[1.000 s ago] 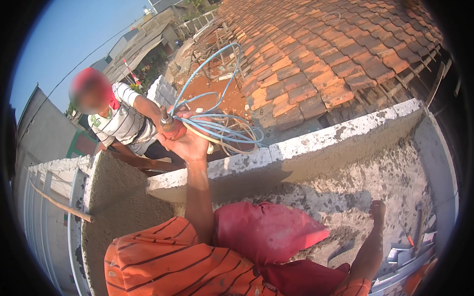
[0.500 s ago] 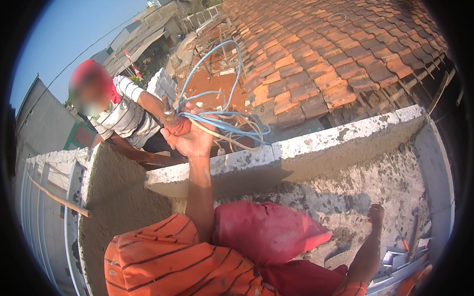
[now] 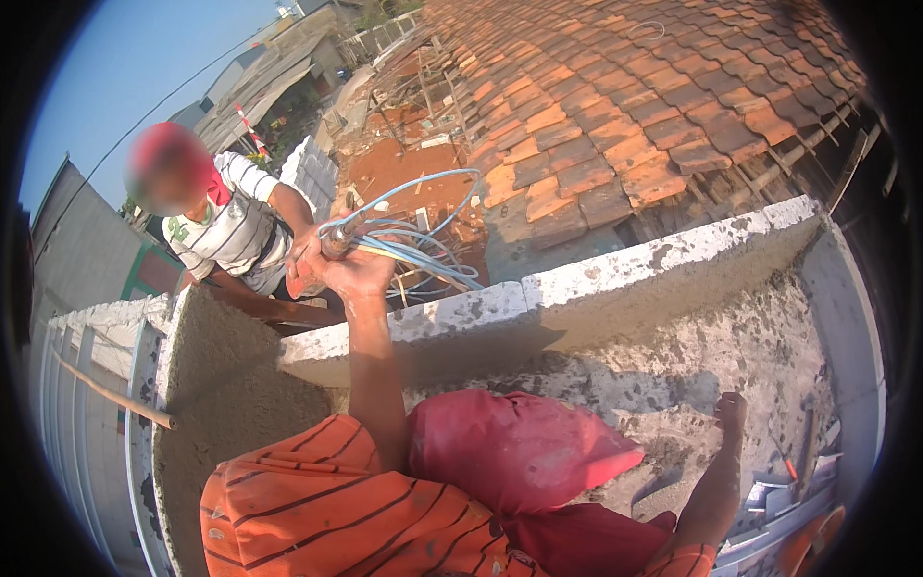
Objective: The person scoops cement from a bucket and applies it to a low wall on a rooftop using a trowel. They smooth the surface with a wooden float and later receive a power tool from another worker.
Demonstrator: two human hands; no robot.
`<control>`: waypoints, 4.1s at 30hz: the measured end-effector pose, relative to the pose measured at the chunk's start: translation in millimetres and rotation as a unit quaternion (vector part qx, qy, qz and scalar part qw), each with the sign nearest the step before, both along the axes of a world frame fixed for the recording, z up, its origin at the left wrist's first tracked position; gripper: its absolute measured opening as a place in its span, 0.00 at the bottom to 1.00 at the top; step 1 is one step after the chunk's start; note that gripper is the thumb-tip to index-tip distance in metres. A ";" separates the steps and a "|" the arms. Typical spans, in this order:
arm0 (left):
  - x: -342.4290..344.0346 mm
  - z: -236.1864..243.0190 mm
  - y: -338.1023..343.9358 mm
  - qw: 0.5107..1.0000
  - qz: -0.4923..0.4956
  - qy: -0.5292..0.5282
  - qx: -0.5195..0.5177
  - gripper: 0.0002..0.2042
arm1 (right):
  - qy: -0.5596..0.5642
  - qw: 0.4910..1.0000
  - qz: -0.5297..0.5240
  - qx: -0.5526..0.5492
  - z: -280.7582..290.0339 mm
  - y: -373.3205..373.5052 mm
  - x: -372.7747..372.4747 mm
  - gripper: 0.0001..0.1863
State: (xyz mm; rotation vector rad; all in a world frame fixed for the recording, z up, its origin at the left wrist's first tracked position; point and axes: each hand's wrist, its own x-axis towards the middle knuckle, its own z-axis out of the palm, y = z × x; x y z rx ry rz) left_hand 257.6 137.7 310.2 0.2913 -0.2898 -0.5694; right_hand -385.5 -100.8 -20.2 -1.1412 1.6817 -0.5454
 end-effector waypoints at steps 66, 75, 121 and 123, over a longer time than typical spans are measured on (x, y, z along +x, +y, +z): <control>122.8 255.9 127.0 0.197 0.791 -0.445 0.371 0.22 | -0.077 0.997 -0.013 -0.002 -31.1 -49.3 57.9 0.15; 117.0 248.7 127.5 0.237 0.777 -0.371 0.449 0.22 | -0.069 0.998 -0.001 -0.008 -42.9 -57.1 60.9 0.14; -6.2 359.1 -63.7 0.535 0.294 -0.744 0.269 0.14 | -0.046 0.994 -0.048 -0.083 97.7 18.8 12.2 0.14; -21.5 351.7 -76.8 0.515 0.261 -0.768 0.276 0.14 | -0.038 0.994 -0.061 -0.078 98.3 18.9 23.6 0.13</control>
